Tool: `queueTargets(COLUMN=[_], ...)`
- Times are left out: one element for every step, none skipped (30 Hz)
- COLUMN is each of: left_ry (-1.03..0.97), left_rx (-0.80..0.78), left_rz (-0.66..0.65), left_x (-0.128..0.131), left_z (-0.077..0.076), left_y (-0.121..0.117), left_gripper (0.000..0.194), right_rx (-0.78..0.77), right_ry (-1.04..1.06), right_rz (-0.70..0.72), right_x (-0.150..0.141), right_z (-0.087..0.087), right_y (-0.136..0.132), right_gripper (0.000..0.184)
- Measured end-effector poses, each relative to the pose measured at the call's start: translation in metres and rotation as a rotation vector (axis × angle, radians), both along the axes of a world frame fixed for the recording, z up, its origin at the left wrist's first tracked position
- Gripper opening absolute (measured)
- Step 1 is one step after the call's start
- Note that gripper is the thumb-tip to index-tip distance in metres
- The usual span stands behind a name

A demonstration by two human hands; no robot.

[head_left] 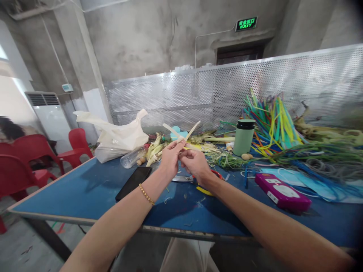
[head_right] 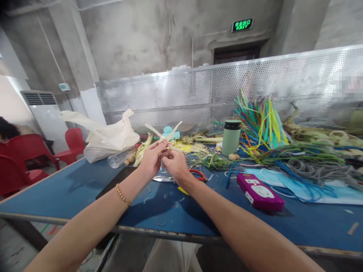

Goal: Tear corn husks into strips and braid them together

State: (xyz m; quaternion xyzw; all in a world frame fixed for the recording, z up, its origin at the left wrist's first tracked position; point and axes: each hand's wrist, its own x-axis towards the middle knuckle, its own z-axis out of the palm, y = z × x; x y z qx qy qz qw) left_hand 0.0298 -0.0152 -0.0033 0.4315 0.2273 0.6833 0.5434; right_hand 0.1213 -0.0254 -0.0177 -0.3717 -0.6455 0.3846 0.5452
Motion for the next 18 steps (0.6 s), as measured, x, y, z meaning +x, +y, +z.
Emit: queueTargets(left_ry=[0.01, 0.022, 0.036, 0.053, 0.072, 0.088, 0.097, 0.097, 0.093, 0.076, 0.068, 0.066, 0.07, 0.078, 0.095, 0.125, 0.17, 0.226], left_rx=[-0.009, -0.016, -0.022, -0.027, -0.033, -0.038, -0.041, -0.039, -0.038, -0.029, -0.024, -0.032, -0.041, -0.043, -0.046, -0.044, -0.037, -0.025], left_rz=[-0.002, -0.004, -0.006, -0.01, -0.016, -0.02, -0.019, -0.01, 0.006, 0.037, 0.069, 0.105, 0.134, 0.149, 0.159, 0.158, 0.15, 0.137], left_x=[0.0, -0.001, -0.001, -0.001, -0.002, -0.002, -0.003, -0.004, -0.005, -0.007, -0.009, -0.011, -0.013, -0.015, -0.016, -0.017, -0.018, -0.017], left_z=[0.0, 0.0, 0.0, 0.0, 0.001, 0.001, 0.001, 0.002, 0.003, 0.004, 0.006, 0.007, 0.008, 0.009, 0.009, 0.009, 0.008, 0.007], left_y=[-0.001, -0.001, -0.002, -0.002, -0.003, -0.002, -0.002, -0.001, 0.0, 0.001, 0.002, 0.004, 0.005, 0.006, 0.006, 0.007, 0.007, 0.006], left_gripper=[0.029, 0.031, 0.032, 0.033, 0.034, 0.035, 0.035, 0.035, 0.035, 0.034, 0.033, 0.032, 0.031, 0.03, 0.029, 0.027, 0.026, 0.024], right_rx=[0.025, 0.045, 0.059, 0.064, 0.062, 0.053, 0.042, 0.03, 0.016, 0.004, -0.014, -0.05, -0.084, -0.098, -0.105, -0.071, 0.012, 0.121], right_ry=[-0.034, -0.065, -0.089, -0.103, -0.113, -0.123, -0.13, -0.138, -0.146, -0.14, -0.129, -0.11, -0.08, -0.054, -0.007, 0.056, 0.099, 0.123], right_rz=[-0.003, -0.005, -0.004, 0.001, 0.014, 0.036, 0.059, 0.078, 0.087, 0.07, 0.033, -0.009, -0.048, -0.084, -0.135, -0.21, -0.279, -0.368], right_x=[0.0, 0.0, 0.0, 0.0, 0.0, 0.001, 0.002, 0.003, 0.006, 0.009, 0.013, 0.019, 0.025, 0.032, 0.04, 0.048, 0.055, 0.061], right_z=[-0.001, -0.002, -0.002, -0.002, -0.001, -0.001, 0.0, 0.001, 0.002, 0.004, 0.005, 0.007, 0.01, 0.013, 0.017, 0.021, 0.025, 0.03], right_y=[0.0, 0.001, 0.001, 0.0, 0.0, 0.0, 0.0, 0.0, 0.002, 0.005, 0.009, 0.013, 0.018, 0.024, 0.029, 0.034, 0.037, 0.04], right_gripper=[0.007, 0.009, 0.01, 0.012, 0.014, 0.016, 0.017, 0.018, 0.017, 0.014, 0.01, 0.008, 0.008, 0.009, 0.012, 0.016, 0.018, 0.018])
